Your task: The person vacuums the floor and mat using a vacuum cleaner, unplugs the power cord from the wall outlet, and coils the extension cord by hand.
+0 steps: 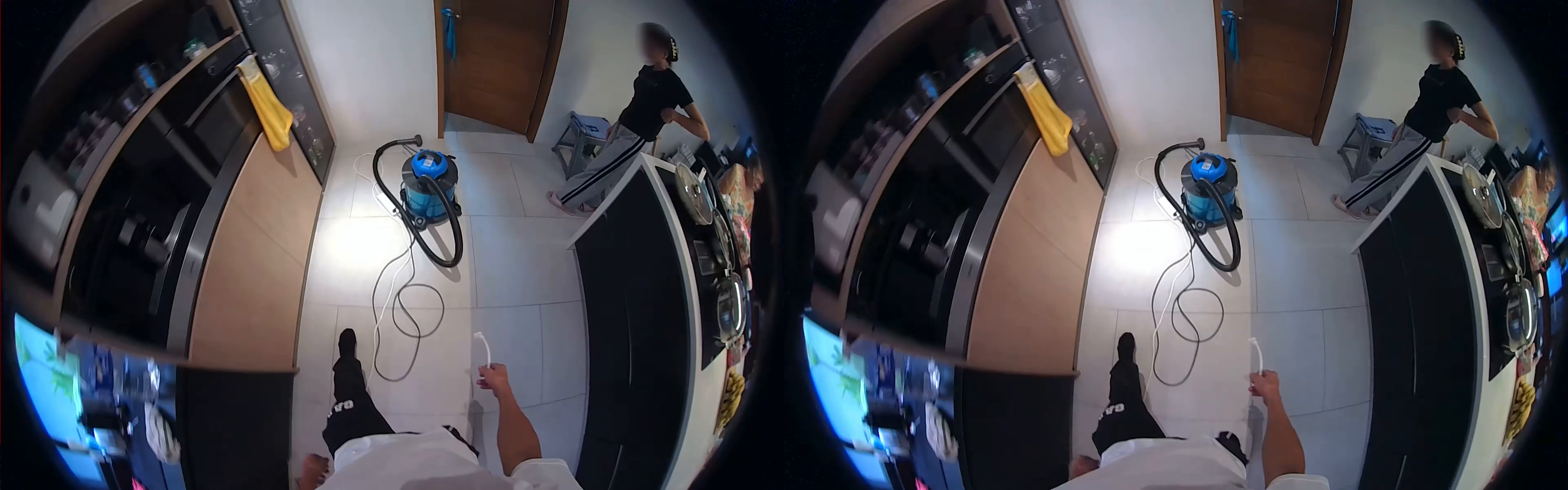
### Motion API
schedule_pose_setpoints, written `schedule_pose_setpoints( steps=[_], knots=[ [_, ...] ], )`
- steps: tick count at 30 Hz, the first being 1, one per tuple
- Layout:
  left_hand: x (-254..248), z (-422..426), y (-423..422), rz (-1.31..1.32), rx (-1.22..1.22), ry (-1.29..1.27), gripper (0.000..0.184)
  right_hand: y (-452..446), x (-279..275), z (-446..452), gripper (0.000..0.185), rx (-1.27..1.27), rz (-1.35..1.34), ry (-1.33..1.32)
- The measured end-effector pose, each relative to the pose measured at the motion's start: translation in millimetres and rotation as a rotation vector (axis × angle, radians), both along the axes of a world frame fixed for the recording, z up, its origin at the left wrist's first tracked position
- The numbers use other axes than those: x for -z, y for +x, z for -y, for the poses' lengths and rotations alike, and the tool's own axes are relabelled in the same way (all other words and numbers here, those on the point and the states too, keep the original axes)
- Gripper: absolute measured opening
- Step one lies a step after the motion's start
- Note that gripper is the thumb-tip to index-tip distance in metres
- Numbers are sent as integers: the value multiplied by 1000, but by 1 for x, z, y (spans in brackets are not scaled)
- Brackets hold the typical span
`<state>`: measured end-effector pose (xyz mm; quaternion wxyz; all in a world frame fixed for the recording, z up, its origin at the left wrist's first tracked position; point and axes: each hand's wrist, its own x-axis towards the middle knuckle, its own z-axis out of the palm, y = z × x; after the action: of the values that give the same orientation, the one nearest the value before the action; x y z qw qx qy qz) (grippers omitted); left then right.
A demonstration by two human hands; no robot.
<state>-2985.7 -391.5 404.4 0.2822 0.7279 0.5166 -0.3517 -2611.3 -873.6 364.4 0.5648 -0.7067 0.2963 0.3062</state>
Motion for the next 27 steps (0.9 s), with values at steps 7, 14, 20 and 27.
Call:
schedule_pose_setpoints(
  steps=[7,14,20,27],
  knots=[
    [46,-240,366,365,296,9,30,110,10,-107,32,319,-90,-382],
    [-74,-321,596,747,-100,-129,23,190,5,-202,46,622,-314,-443],
    [18,-402,627,153,580,-107,33,227,12,-264,61,713,-339,-424],
    [7,-429,765,127,424,-257,31,266,119,-313,56,463,-172,-412]
  ],
)
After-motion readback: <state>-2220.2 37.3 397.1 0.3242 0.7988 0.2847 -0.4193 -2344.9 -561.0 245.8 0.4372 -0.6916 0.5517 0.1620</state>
